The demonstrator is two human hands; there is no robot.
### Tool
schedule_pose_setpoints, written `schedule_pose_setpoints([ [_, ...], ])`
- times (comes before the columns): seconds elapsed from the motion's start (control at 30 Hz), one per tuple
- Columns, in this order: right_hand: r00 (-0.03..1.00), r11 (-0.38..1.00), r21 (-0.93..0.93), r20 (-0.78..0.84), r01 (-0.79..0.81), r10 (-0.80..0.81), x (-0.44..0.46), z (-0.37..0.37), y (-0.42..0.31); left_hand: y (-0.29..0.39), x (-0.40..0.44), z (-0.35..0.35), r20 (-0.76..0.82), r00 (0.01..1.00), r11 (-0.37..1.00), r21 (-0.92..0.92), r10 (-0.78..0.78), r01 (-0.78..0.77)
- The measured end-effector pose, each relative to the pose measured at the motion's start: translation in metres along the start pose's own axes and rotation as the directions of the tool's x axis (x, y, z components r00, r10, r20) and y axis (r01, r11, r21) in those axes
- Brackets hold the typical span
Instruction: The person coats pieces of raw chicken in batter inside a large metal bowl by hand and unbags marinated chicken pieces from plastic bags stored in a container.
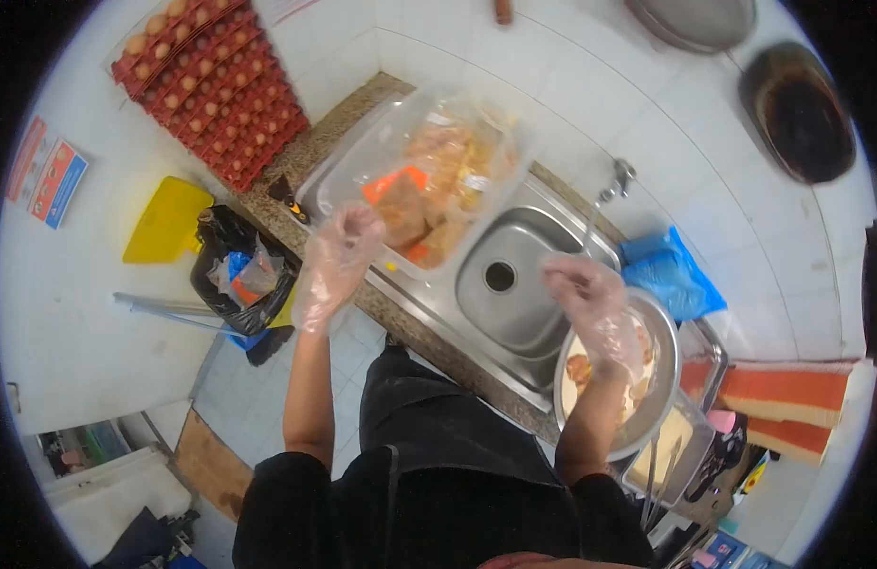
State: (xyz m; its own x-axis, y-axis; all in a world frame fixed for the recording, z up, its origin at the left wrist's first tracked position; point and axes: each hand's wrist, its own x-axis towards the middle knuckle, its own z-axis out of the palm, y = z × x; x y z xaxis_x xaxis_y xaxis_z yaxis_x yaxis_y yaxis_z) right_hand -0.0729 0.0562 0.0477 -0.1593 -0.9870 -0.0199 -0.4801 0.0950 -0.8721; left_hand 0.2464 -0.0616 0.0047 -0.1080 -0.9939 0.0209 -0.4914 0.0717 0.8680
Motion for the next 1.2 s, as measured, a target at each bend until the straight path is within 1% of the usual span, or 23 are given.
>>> schedule_pose_setpoints([
  [0.03, 0.993, 0.997, -0.034, 0.094, 0.073, -0.07, 0.027, 0.023, -0.015, 0.005, 0.017, -0.01, -0.035, 0.999, 0.984, 0.177, 0.006, 0.0],
  [0.07, 0.978, 0.986, -0.112, 0.183, 0.12, -0.099, 0.054, 0.048, -0.029, -0.002, 0.038, -0.012, -0.043, 0.975, 0.937, 0.287, 0.22, -0.199],
  [0.1, 0.955, 0.968, -0.185, 0.274, 0.172, -0.117, 0.085, 0.074, -0.043, -0.013, 0.063, -0.012, -0.025, 0.906, 0.839, 0.391, 0.422, -0.379],
  [0.13, 0.923, 0.93, -0.235, 0.329, 0.283, -0.198, 0.116, 0.105, -0.046, -0.024, 0.088, -0.009, 0.015, 0.797, 0.693, 0.485, 0.604, -0.534],
  [0.17, 0.881, 0.878, -0.277, 0.387, 0.391, -0.27, 0.144, 0.136, -0.038, -0.04, 0.116, -0.002, 0.161, 0.756, 0.634, 0.451, 0.635, -0.628],
  [0.2, 0.814, 0.781, -0.337, 0.465, 0.525, -0.347, 0.166, 0.158, -0.029, -0.057, 0.143, 0.008, 0.3, 0.691, 0.571, 0.4, 0.658, -0.717],
  [0.23, 0.733, 0.661, -0.379, 0.545, 0.648, -0.406, 0.186, 0.176, -0.018, -0.069, 0.163, 0.02, 0.379, 0.738, 0.619, 0.402, 0.558, -0.674],
  [0.3, 0.692, 0.7, -0.372, 0.68, 0.61, -0.242, 0.216, 0.207, 0.004, -0.091, 0.192, 0.04, 0.531, 0.78, 0.696, 0.42, 0.33, -0.581],
  [0.33, 0.66, 0.72, -0.373, 0.735, 0.584, -0.155, 0.225, 0.217, 0.014, -0.101, 0.201, 0.042, 0.563, 0.733, 0.674, 0.373, 0.382, -0.638],
  [0.4, 0.67, 0.788, -0.287, 0.714, 0.545, -0.203, 0.234, 0.229, 0.04, -0.116, 0.215, 0.047, 0.619, 0.619, 0.615, 0.263, 0.484, -0.743],
  [0.43, 0.679, 0.819, -0.242, 0.698, 0.521, -0.225, 0.236, 0.232, 0.053, -0.102, 0.214, 0.04, 0.621, 0.629, 0.674, 0.21, 0.467, -0.708],
  [0.5, 0.676, 0.79, -0.097, 0.586, 0.606, -0.447, 0.233, 0.239, 0.082, -0.08, 0.211, 0.026, 0.632, 0.645, 0.78, 0.102, 0.429, -0.617],
  [0.57, 0.684, 0.749, -0.166, 0.567, 0.641, -0.46, 0.237, 0.25, 0.115, -0.098, 0.221, 0.039, 0.655, 0.559, 0.726, 0.022, 0.509, -0.687],
  [0.6, 0.711, 0.726, -0.296, 0.602, 0.621, -0.363, 0.24, 0.257, 0.13, -0.108, 0.224, 0.046, 0.661, 0.516, 0.697, -0.015, 0.545, -0.717],
  [0.63, 0.73, 0.676, -0.419, 0.631, 0.606, -0.263, 0.243, 0.263, 0.138, -0.114, 0.224, 0.051, 0.647, 0.533, 0.689, 0.016, 0.546, -0.725],
  [0.7, 0.738, 0.624, -0.529, 0.665, 0.575, -0.116, 0.245, 0.269, 0.14, -0.122, 0.222, 0.063, 0.616, 0.566, 0.67, 0.081, 0.549, -0.738],
  [0.8, 0.705, 0.592, -0.596, 0.707, 0.543, 0.065, 0.245, 0.281, 0.116, -0.133, 0.225, 0.072, 0.607, 0.573, 0.724, -0.005, 0.55, -0.69],
  [0.9, 0.64, 0.52, -0.676, 0.713, 0.521, 0.286, 0.243, 0.299, 0.094, -0.113, 0.219, 0.052, 0.649, 0.592, 0.726, 0.088, 0.478, -0.682],
  [1.0, 0.604, 0.471, -0.704, 0.705, 0.532, 0.372, 0.242, 0.313, 0.08, -0.126, 0.226, 0.063, 0.647, 0.548, 0.656, 0.096, 0.53, -0.749],
  [1.07, 0.631, 0.527, -0.688, 0.705, 0.499, 0.323, 0.24, 0.314, 0.081, -0.14, 0.234, 0.072, 0.616, 0.517, 0.646, 0.017, 0.594, -0.763],
  [1.1, 0.634, 0.59, -0.687, 0.69, 0.424, 0.349, 0.243, 0.31, 0.085, -0.143, 0.236, 0.074, 0.598, 0.499, 0.635, -0.021, 0.627, -0.772],
  [1.17, 0.631, 0.691, -0.673, 0.662, 0.263, 0.405, 0.253, 0.293, 0.097, -0.12, 0.235, 0.054, 0.584, 0.604, 0.742, 0.003, 0.543, -0.67],
  [1.2, 0.636, 0.726, -0.656, 0.655, 0.209, 0.408, 0.258, 0.282, 0.099, -0.103, 0.234, 0.04, 0.572, 0.653, 0.791, 0.012, 0.496, -0.611],
])
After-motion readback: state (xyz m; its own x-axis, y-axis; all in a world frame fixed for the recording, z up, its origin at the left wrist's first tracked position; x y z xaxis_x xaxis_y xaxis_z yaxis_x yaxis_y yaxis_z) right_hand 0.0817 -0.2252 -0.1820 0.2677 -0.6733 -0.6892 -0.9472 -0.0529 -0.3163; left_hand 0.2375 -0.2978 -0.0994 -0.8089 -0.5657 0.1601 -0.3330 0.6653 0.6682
